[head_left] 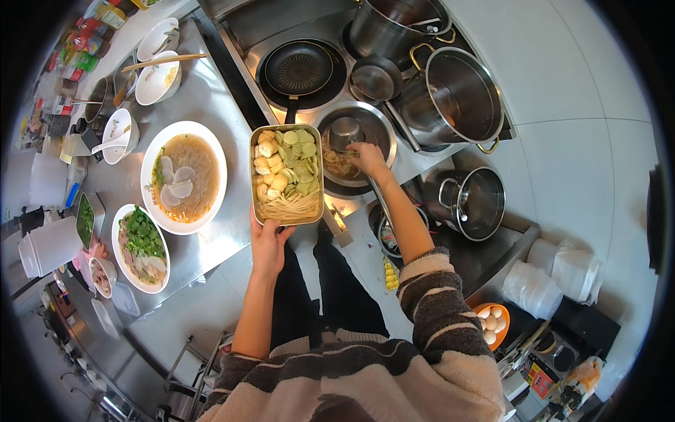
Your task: The person ladles broth into two bowls, then adds sliced meat, green vegetables, and sliced eggplant from containers. They use a ladle and their hands to arrange the ingredients in the bowls.
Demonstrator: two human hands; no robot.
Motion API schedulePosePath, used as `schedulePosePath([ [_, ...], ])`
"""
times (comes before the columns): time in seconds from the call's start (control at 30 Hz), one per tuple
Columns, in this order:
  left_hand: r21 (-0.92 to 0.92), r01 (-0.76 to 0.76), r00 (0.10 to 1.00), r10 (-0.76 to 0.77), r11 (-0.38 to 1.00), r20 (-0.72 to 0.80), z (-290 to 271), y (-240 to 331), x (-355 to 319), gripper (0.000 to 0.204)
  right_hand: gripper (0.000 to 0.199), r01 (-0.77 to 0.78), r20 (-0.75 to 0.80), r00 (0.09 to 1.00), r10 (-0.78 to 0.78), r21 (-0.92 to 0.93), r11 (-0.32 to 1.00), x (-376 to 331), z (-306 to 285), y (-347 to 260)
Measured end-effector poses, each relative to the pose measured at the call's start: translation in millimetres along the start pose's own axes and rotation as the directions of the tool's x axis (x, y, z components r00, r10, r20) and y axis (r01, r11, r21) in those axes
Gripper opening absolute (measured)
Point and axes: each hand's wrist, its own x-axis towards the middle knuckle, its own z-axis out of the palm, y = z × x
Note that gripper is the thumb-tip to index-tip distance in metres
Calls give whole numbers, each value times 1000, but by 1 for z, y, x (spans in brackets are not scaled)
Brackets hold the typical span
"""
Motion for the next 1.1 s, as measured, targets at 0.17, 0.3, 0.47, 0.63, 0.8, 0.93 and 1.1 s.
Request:
schedulePosePath([
  [0.17, -28, 1, 1000, -1, 1000, 8, -2, 1, -4, 59, 19, -130, -20, 991, 134, 147, 981, -1, -10, -2],
  [0.3, -51, 13, 1000, -13, 999, 18, -3, 4, -11, 59, 25, 54, 65, 997, -37, -293, 954, -4, -30, -10],
  [0.47, -67, 27, 998, -23, 997, 57, -2, 18, -33, 58, 42, -197, -100, 979, 180, -193, 961, -2, -82, -34],
  [0.63, -268, 49, 998, -33, 962, 61, -22, 52, -91, 66, 30, 290, -480, 850, -217, 84, 953, -15, -150, -109],
  [0.8, -345, -89, 996, 85, 934, -27, -86, 100, -178, 63, 18, 447, -353, 879, -320, 380, 810, -34, -179, -215],
  [0.93, -353, -349, 930, 275, 868, -243, -162, 129, -236, 57, 28, 426, -196, 902, -385, 557, 713, -46, -154, -314],
  [1.1, -309, -615, 737, 390, 725, -553, -292, 144, -287, 44, 10, 624, -156, 763, -627, 431, 652, -58, -73, -479],
])
